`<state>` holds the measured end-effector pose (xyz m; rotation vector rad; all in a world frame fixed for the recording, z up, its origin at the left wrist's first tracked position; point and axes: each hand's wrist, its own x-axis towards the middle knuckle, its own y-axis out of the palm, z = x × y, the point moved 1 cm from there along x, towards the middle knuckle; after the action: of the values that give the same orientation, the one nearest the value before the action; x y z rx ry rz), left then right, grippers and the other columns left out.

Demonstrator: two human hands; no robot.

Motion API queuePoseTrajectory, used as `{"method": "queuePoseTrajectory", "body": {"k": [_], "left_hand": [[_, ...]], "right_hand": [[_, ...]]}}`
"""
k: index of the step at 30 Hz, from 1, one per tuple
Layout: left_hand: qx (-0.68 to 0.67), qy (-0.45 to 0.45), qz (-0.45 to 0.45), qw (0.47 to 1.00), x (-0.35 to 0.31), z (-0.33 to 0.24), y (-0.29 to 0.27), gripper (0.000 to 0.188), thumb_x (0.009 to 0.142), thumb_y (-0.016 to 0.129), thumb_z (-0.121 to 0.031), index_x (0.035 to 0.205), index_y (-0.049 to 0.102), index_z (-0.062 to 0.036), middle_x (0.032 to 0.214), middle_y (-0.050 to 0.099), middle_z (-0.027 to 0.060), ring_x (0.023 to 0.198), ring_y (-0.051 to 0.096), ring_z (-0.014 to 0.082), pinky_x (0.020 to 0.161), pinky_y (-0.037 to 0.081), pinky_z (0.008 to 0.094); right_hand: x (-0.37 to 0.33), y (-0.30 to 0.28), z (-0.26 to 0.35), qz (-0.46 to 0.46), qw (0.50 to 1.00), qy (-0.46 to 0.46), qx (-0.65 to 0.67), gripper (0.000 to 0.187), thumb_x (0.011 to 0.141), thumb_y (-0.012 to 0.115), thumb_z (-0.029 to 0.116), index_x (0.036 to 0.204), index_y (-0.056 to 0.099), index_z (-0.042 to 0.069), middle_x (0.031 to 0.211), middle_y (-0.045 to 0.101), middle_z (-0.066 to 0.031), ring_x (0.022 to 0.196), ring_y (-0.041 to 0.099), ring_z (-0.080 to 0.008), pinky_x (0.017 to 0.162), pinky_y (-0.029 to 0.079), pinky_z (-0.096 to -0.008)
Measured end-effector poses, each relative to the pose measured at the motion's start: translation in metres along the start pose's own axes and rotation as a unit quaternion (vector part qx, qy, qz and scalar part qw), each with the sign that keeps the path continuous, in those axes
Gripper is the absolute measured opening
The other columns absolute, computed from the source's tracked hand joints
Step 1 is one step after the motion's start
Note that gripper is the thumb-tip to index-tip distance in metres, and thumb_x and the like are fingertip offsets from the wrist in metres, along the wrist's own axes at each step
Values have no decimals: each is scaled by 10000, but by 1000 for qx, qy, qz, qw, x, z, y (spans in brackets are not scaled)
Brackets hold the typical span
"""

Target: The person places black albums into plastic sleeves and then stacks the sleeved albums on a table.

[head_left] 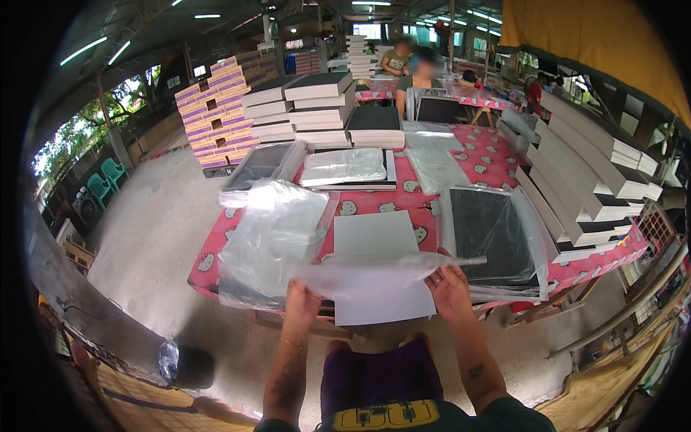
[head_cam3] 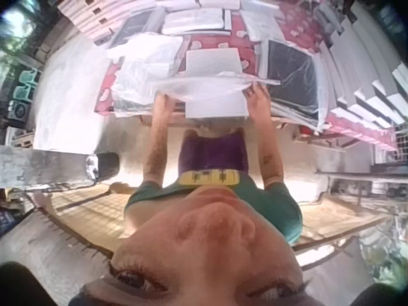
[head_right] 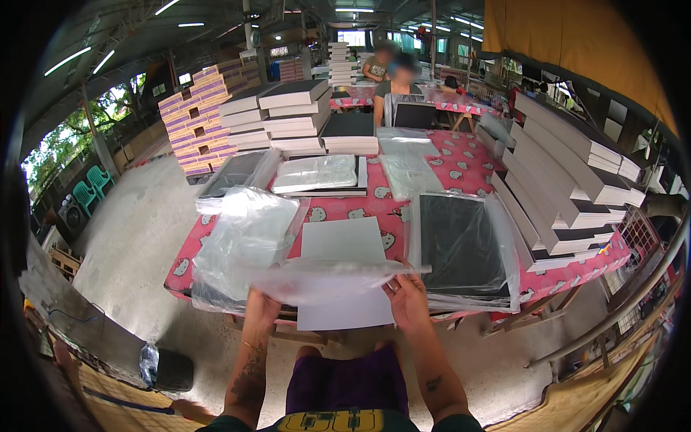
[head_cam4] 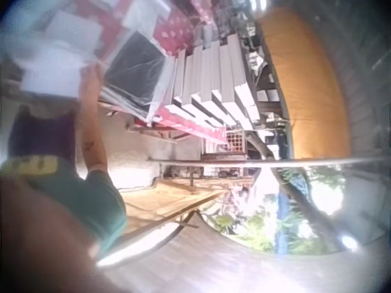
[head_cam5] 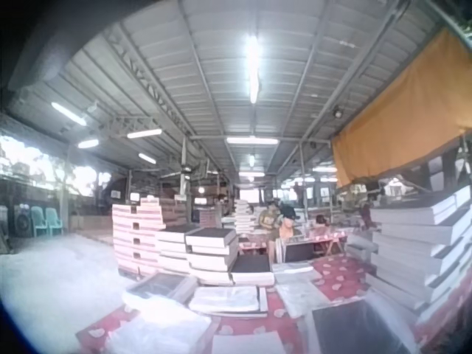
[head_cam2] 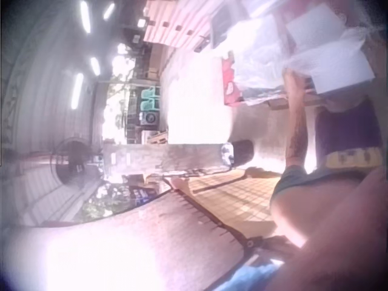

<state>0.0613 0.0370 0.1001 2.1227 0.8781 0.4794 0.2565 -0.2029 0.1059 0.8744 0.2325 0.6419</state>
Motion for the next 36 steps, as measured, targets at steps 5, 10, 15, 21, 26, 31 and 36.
{"method": "queuePoseTrajectory", "body": {"k": [5, 10, 15, 21, 26, 31, 36], "left_hand": [[117, 59, 7, 991, -21, -19, 28, 103, 932, 530, -65, 967, 573, 22, 909, 633, 72, 840, 628, 135, 800, 533, 286], [122, 38, 12, 992, -8, -19, 15, 167, 927, 525, -81, 1049, 590, 13, 975, 642, 76, 911, 623, 172, 807, 527, 312], [-4, -81, -33, 996, 32, 24, -87, 244, 924, 522, -105, 1136, 548, 15, 1065, 629, 103, 1004, 599, 211, 900, 489, 380], [147, -28, -7, 989, 6, 45, -48, 305, 949, 521, -154, 1201, 513, 17, 1090, 606, 88, 1045, 566, 191, 909, 456, 360], [434, 147, 55, 887, 7, 30, 14, 342, 953, 557, -182, 1223, 499, 20, 1106, 580, 74, 1003, 533, 143, 878, 432, 296], [240, 190, 38, 951, 6, 16, 85, 364, 933, 603, -207, 1202, 515, 21, 1068, 597, 59, 955, 536, 112, 835, 435, 257], [338, 121, 23, 933, 34, 88, 127, 366, 930, 608, -297, 1072, 563, 37, 912, 608, 68, 804, 503, 106, 711, 447, 273]], "right_hand": [[-10, 19, 29, 68, 996, -32, 45, 233, 940, 529, 171, 1145, 525, 61, 1074, 618, -55, 1022, 591, -191, 935, 449, -354], [0, 36, 42, 29, 996, 70, 48, 232, 911, 541, 150, 1132, 550, 81, 1142, 626, -53, 1118, 575, -210, 1007, 406, -415], [32, -27, -8, -59, 975, 162, 138, 100, 910, 566, 170, 992, 585, 115, 953, 621, 0, 871, 587, -155, 874, 437, -383], [27, -101, -58, -125, 979, 113, -113, 156, 917, 577, 180, 1035, 607, 82, 890, 583, -28, 814, 535, -154, 836, 417, -324], [31, -73, -56, -49, 897, -208, -388, 249, 900, 624, 185, 1090, 593, 28, 859, 552, 12, 839, 531, -119, 742, 431, -246], [21, -52, -16, -25, 983, -151, -106, 314, 897, 646, 248, 1137, 579, 57, 1125, 544, -50, 1041, 517, -159, 877, 422, -281], [17, -20, 24, -62, 969, -172, 167, 483, 922, 605, 275, 1325, 443, 62, 1299, 525, -81, 1245, 443, -252, 926, 467, -446]]}}
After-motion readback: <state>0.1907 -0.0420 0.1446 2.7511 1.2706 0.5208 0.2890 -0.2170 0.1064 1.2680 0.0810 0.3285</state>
